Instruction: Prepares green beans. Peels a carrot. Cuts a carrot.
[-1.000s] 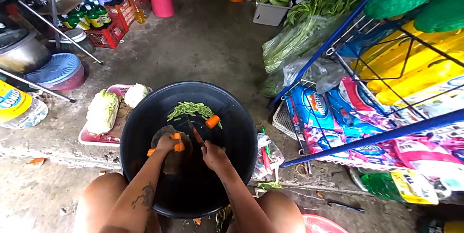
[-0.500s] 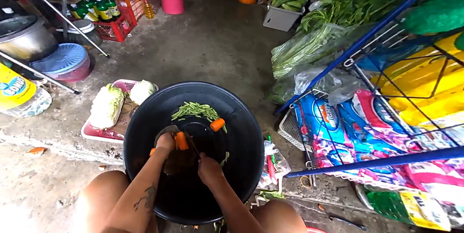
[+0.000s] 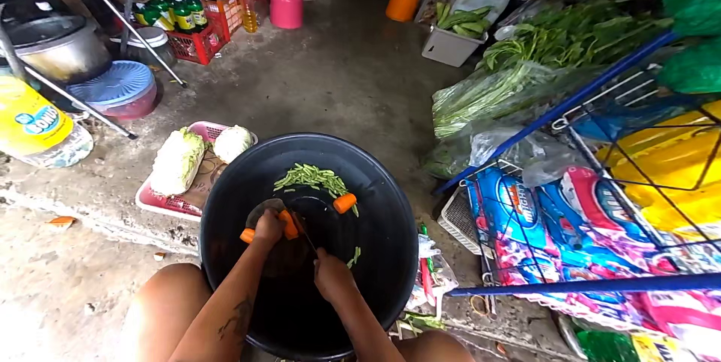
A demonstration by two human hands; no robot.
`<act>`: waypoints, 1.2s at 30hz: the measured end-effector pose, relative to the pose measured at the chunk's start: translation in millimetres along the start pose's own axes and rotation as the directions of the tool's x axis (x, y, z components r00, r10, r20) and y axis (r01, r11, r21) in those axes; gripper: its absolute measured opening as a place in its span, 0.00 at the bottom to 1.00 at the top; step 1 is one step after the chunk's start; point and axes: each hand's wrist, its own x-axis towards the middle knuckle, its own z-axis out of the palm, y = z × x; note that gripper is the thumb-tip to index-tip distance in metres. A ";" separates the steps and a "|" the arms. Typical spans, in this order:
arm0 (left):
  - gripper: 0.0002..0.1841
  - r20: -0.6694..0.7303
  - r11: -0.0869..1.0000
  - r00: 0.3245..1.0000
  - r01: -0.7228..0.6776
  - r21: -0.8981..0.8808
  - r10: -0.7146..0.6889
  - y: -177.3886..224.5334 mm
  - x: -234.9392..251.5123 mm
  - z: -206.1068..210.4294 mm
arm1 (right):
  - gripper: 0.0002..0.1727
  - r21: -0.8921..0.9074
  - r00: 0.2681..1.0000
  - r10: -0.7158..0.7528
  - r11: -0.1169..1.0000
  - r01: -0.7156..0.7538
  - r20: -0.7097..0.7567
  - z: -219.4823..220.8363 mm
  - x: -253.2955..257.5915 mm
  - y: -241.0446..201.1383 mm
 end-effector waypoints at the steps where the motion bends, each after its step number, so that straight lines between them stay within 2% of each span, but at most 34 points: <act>1: 0.30 -0.008 1.000 1.000 0.002 -0.025 -0.003 0.1 0.7 1.3 | 0.25 -0.007 1.000 -0.002 1.000 0.002 -0.005 -0.1 -0.6 0.0; 4: 0.32 -0.012 1.000 1.000 -0.007 -0.020 0.007 2.6 0.7 3.9 | 0.25 -0.024 1.000 0.001 1.000 -0.001 0.002 -0.5 -1.6 0.1; 7: 0.25 0.001 0.998 1.000 -0.023 -0.062 0.023 -1.0 6.5 4.1 | 0.26 -0.009 1.000 -0.012 1.000 0.011 -0.005 -2.4 -0.1 2.2; 10: 0.18 0.067 0.968 0.998 0.025 -0.251 -0.009 -5.4 8.6 -5.2 | 0.26 0.024 1.000 -0.013 1.000 0.013 -0.010 -7.1 -0.4 5.7; 12: 0.16 0.089 0.896 0.996 0.058 -0.439 -0.021 -5.9 3.8 -18.6 | 0.26 0.040 1.000 -0.007 0.999 0.008 -0.014 -11.8 -1.1 7.9; 14: 0.15 0.032 0.816 0.999 0.006 -0.578 0.015 -3.8 -1.6 -32.1 | 0.26 0.065 1.000 0.002 0.998 0.000 -0.031 -15.3 -2.1 10.4; 15: 0.16 -0.021 0.815 0.998 -0.058 -0.577 0.055 -1.8 -4.0 -37.2 | 0.26 0.077 0.999 0.006 0.997 -0.004 -0.033 -16.7 -1.9 11.6; 17: 0.16 -0.121 0.858 0.974 -0.227 -0.461 0.193 3.1 -9.9 -39.9 | 0.26 0.099 1.000 0.008 0.995 -0.005 -0.026 -18.1 -1.7 13.4; 19: 0.15 -0.164 0.891 0.911 -0.407 -0.200 0.379 5.0 -16.7 -31.6 | 0.26 0.115 1.000 0.006 0.993 -0.003 -0.028 -18.8 -1.4 14.5; 21: 0.15 -0.109 0.867 0.861 -0.486 0.114 0.497 4.6 -24.5 -15.5 | 0.26 0.124 0.999 0.007 0.992 -0.003 -0.034 -19.8 -1.1 15.2; 22: 0.16 -0.032 0.841 0.862 -0.485 0.238 0.506 3.0 -28.4 -6.7 | 0.26 0.125 0.999 0.007 0.992 -0.002 -0.038 -20.0 -0.9 15.4; 25: 0.17 0.182 0.801 0.896 -0.443 0.403 0.405 -4.9 -31.5 13.5 | 0.26 0.122 0.999 0.004 0.993 0.001 -0.036 -19.9 -1.6 14.9; 27: 0.17 0.222 0.832 0.904 -0.424 0.358 0.365 -8.3 -28.1 13.4 | 0.26 0.109 1.000 0.002 0.994 0.000 -0.019 -19.3 -3.2 13.9; 30: 0.17 0.129 0.898 0.933 -0.358 0.256 0.335 -6.8 -21.7 4.4 | 0.26 0.093 1.000 -0.007 0.996 0.005 0.020 -17.5 -5.7 14.2; 33: 0.22 0.047 0.924 0.985 -0.172 0.342 0.166 2.4 -18.0 1.6 | 0.26 0.085 0.999 0.012 0.996 -0.016 0.049 -16.2 -9.1 15.7; 36: 0.28 0.017 0.924 0.998 -0.055 0.377 0.053 9.0 -17.8 5.8 | 0.26 0.068 0.999 0.019 0.997 -0.022 0.041 -15.1 -14.4 17.8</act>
